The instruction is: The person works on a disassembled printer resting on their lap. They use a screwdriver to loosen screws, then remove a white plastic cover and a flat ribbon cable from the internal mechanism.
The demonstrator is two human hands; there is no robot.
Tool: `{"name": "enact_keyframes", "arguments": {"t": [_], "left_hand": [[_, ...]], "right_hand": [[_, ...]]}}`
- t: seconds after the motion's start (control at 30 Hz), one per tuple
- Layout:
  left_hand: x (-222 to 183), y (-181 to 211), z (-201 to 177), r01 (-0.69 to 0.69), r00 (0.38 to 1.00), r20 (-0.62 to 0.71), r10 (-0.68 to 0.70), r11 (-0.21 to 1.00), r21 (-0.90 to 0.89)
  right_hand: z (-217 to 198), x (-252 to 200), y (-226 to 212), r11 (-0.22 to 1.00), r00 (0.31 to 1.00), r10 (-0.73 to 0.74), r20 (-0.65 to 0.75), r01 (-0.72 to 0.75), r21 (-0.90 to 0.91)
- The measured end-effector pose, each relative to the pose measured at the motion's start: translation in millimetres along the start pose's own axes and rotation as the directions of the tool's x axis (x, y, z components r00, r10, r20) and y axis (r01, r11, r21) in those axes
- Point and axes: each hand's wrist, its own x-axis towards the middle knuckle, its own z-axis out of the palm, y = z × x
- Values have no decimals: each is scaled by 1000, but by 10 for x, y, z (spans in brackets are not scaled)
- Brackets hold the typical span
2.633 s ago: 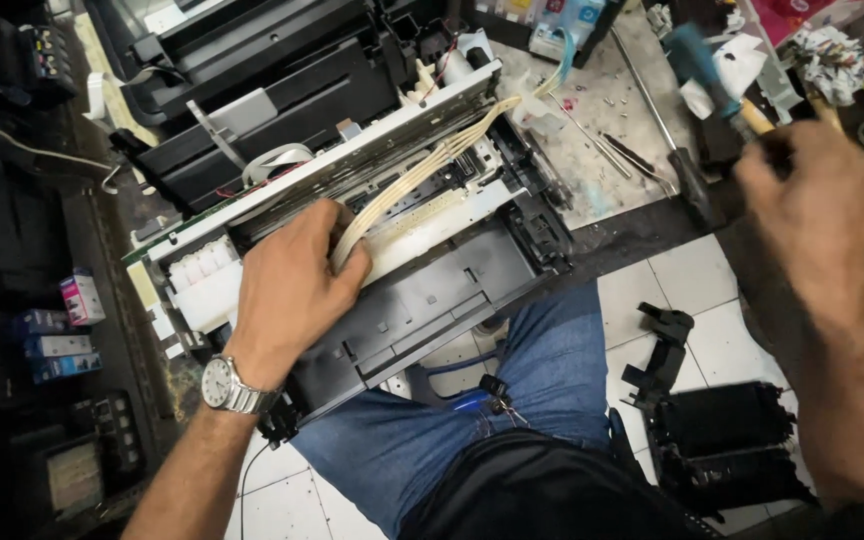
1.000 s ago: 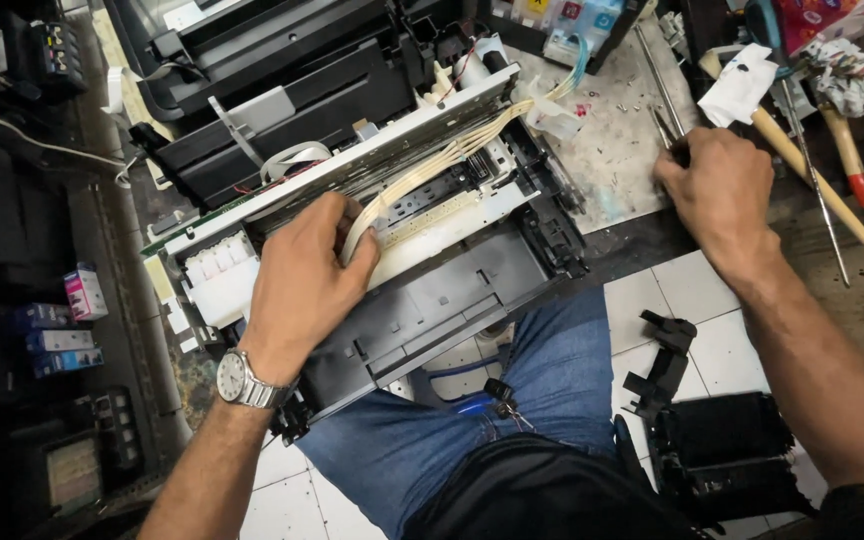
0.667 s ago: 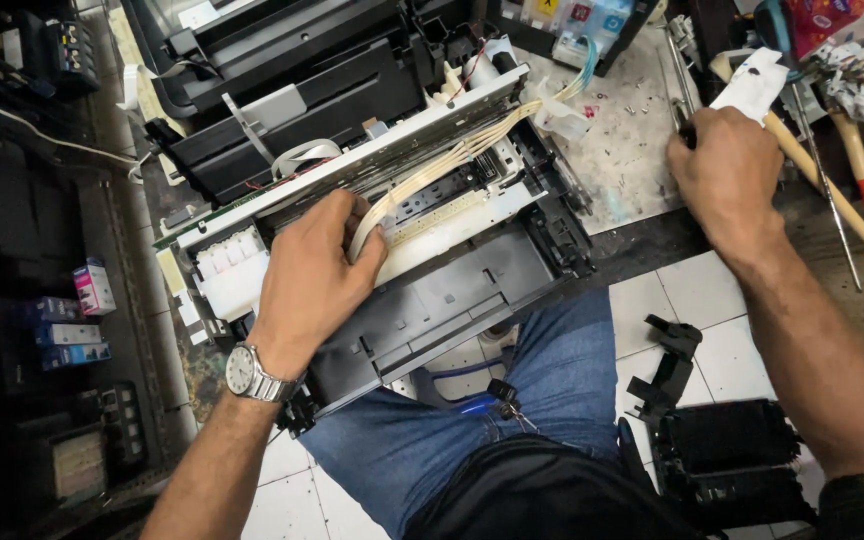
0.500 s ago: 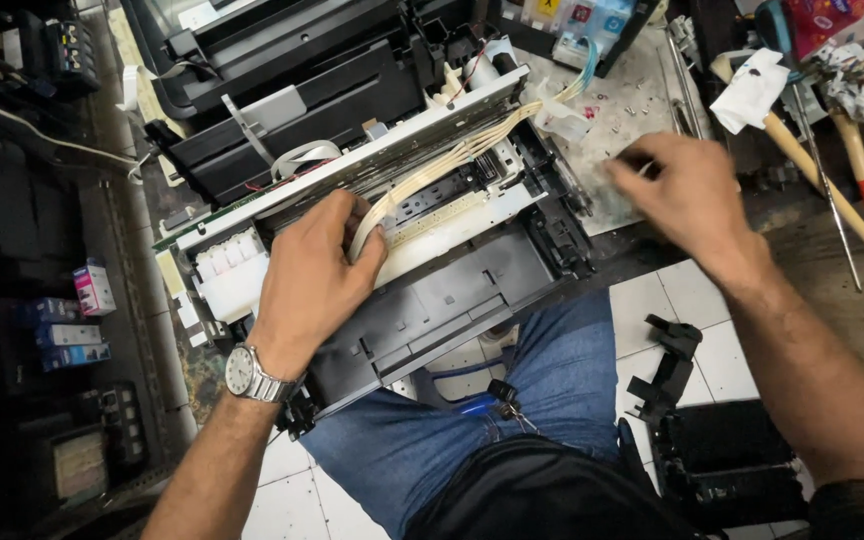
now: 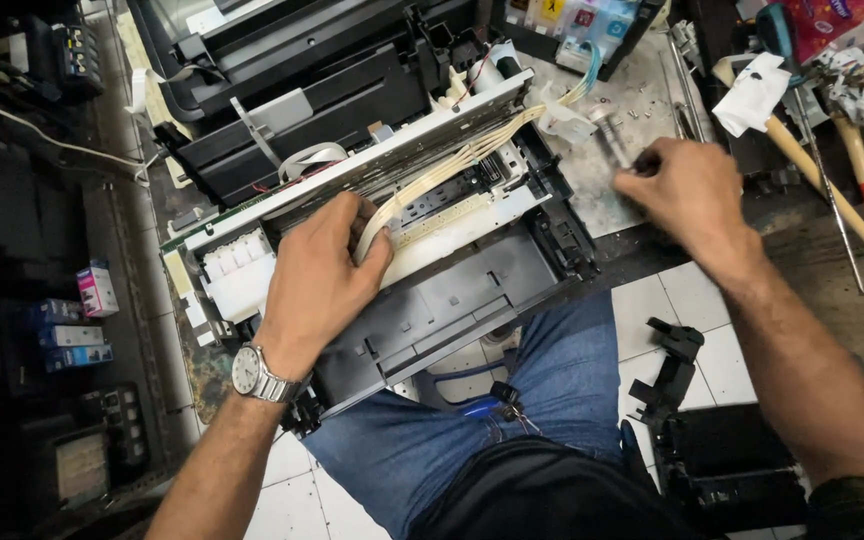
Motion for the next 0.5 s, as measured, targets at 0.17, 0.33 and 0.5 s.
{"name": "enact_keyframes", "arguments": {"t": [0.17,0.33,0.5], "left_hand": [[2,23,-1,14,1000,26,-15,999,37],[-9,34,-16,-4,1000,11,4,999,33],[-16,-4,5,-11,1000,26,9,998,54]], "right_hand": [[-10,151,326,999,996,31,-85,-34,-41],[-119,265,328,983,989,96,-114,-112,-143],[-30,367,446,962,983,64,-172,-107,-251]]}}
